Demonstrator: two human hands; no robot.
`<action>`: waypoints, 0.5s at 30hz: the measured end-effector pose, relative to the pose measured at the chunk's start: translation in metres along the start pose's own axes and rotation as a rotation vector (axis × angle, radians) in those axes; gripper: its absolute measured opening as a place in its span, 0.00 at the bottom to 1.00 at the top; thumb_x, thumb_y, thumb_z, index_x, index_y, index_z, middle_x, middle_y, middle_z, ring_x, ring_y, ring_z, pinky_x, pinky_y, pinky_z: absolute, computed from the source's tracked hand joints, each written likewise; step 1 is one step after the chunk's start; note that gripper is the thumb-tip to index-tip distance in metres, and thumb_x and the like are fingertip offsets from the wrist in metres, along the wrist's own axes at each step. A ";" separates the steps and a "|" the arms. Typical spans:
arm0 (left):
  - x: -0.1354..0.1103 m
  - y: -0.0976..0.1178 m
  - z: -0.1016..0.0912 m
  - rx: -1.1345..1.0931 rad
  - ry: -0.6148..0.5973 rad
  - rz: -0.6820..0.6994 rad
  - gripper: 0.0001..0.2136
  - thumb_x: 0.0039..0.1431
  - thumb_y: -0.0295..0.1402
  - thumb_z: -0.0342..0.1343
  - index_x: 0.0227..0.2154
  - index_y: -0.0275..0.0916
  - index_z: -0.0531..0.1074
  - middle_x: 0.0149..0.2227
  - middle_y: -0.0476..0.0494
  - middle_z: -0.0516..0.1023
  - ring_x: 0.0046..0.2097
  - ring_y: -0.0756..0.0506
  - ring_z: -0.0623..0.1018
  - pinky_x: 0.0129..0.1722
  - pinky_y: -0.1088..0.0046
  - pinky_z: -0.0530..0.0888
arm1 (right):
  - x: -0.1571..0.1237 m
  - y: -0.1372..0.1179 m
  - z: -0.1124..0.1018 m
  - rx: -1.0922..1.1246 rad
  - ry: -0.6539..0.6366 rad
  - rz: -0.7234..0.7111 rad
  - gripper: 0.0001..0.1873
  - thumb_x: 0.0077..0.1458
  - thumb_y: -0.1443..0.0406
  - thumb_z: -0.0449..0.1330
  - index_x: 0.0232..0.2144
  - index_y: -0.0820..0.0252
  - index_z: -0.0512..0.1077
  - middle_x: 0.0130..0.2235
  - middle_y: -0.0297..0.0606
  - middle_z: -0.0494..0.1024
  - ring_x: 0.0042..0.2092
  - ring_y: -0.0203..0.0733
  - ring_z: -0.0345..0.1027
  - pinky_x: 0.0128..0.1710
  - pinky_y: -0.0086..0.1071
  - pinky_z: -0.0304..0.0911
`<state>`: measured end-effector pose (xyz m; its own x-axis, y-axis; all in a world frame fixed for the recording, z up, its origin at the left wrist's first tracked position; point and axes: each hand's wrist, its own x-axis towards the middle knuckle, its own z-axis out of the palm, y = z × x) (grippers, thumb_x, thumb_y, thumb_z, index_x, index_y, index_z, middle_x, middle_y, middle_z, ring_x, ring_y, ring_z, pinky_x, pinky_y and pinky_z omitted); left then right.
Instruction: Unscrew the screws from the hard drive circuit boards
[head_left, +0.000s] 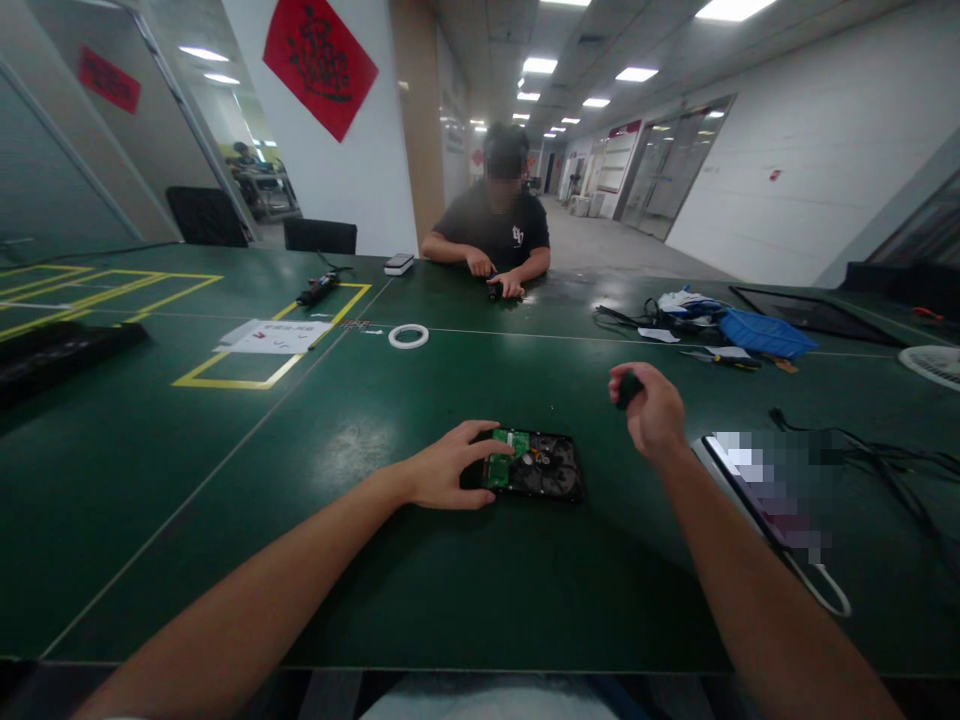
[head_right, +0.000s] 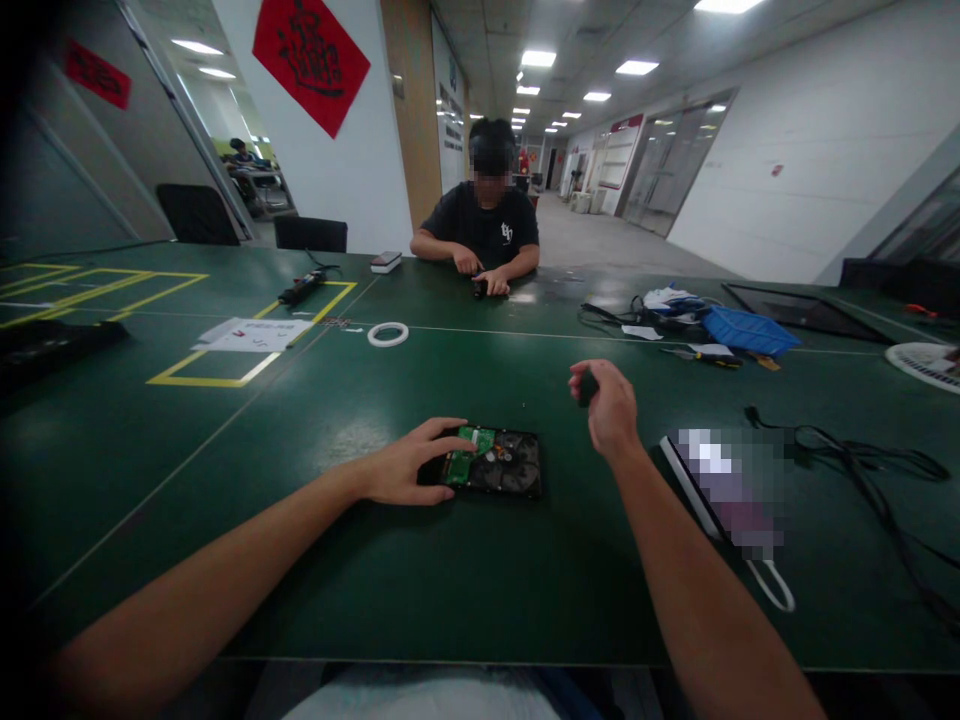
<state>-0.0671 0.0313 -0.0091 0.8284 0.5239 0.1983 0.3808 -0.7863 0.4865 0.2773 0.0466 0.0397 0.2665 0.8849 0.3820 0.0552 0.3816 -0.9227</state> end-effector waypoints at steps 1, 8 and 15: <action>0.000 0.000 0.000 0.002 0.001 -0.002 0.36 0.55 0.44 0.67 0.66 0.52 0.62 0.71 0.40 0.52 0.70 0.31 0.58 0.67 0.48 0.62 | 0.001 -0.002 0.000 0.110 0.016 -0.011 0.15 0.62 0.54 0.53 0.33 0.55 0.73 0.31 0.37 0.73 0.33 0.40 0.68 0.32 0.33 0.64; 0.000 0.002 -0.001 -0.001 0.000 -0.016 0.35 0.56 0.43 0.66 0.66 0.53 0.61 0.71 0.40 0.53 0.69 0.32 0.58 0.67 0.50 0.62 | -0.007 0.009 0.014 0.153 -0.262 0.225 0.16 0.63 0.53 0.53 0.32 0.57 0.72 0.32 0.40 0.78 0.37 0.45 0.74 0.43 0.40 0.69; 0.000 0.002 -0.002 -0.007 -0.006 -0.021 0.35 0.56 0.44 0.66 0.66 0.53 0.62 0.70 0.40 0.53 0.69 0.31 0.59 0.66 0.49 0.63 | 0.001 0.016 -0.007 -0.187 -0.324 0.196 0.24 0.65 0.51 0.49 0.36 0.60 0.78 0.40 0.44 0.83 0.42 0.45 0.75 0.38 0.34 0.67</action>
<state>-0.0667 0.0302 -0.0061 0.8225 0.5385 0.1828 0.3954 -0.7725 0.4968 0.2852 0.0520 0.0252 -0.0259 0.9855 0.1678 0.2149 0.1694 -0.9618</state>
